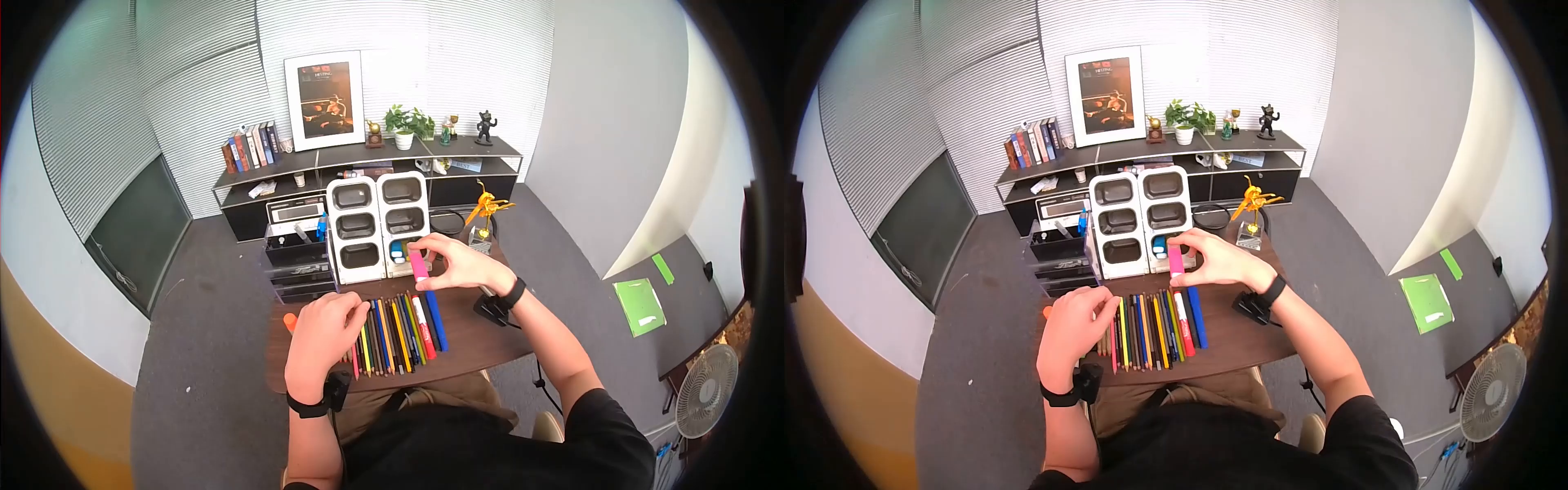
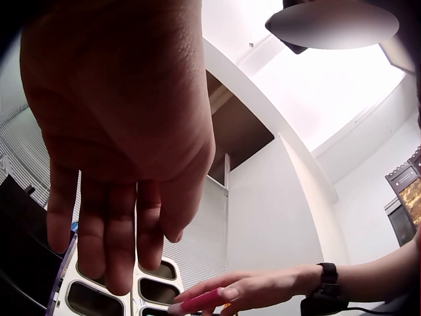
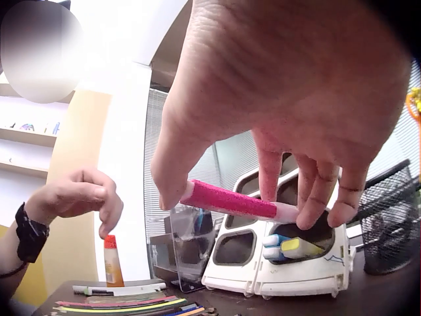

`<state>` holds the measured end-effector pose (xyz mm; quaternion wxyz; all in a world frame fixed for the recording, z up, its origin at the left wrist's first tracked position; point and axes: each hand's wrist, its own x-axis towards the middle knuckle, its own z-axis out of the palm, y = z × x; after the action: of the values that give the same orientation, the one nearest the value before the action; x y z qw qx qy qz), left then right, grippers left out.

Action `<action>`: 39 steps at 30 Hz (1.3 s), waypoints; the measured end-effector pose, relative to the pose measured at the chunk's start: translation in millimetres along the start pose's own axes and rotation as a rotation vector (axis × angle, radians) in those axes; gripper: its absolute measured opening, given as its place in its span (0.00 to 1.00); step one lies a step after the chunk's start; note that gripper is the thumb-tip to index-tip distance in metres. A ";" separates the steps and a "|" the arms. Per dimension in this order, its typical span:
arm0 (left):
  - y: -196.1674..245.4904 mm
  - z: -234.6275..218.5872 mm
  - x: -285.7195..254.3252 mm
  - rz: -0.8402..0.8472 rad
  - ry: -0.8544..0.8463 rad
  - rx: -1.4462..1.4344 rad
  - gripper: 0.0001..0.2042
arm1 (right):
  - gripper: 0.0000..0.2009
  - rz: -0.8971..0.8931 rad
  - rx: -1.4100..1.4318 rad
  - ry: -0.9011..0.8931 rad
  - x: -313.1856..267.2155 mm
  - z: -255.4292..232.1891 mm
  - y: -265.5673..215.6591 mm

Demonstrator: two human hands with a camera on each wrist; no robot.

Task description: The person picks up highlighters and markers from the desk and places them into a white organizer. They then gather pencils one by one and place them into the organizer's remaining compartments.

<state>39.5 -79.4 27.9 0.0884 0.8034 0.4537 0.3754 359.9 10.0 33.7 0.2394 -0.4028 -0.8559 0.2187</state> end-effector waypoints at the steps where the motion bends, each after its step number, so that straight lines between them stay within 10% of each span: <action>1: -0.4 -1.3 -0.4 0.000 0.008 -0.001 0.12 | 0.43 0.040 -0.015 -0.012 8.0 0.9 2.1; 12: -3.2 -5.0 -0.8 -0.007 -0.005 0.008 0.13 | 0.28 0.245 -0.063 0.048 24.8 15.1 7.1; 20: -3.6 -8.0 -1.3 -0.026 0.013 0.020 0.13 | 0.20 0.049 -0.162 0.312 4.5 26.4 8.4; 39: -11.0 -5.1 -3.4 -0.099 -0.064 0.045 0.11 | 0.28 0.005 -0.321 -0.002 -66.6 20.5 -19.4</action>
<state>27.7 -76.8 24.4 0.1034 0.7932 0.4983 0.3344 373.9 -57.9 13.0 0.1706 -0.4377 -0.8791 0.0803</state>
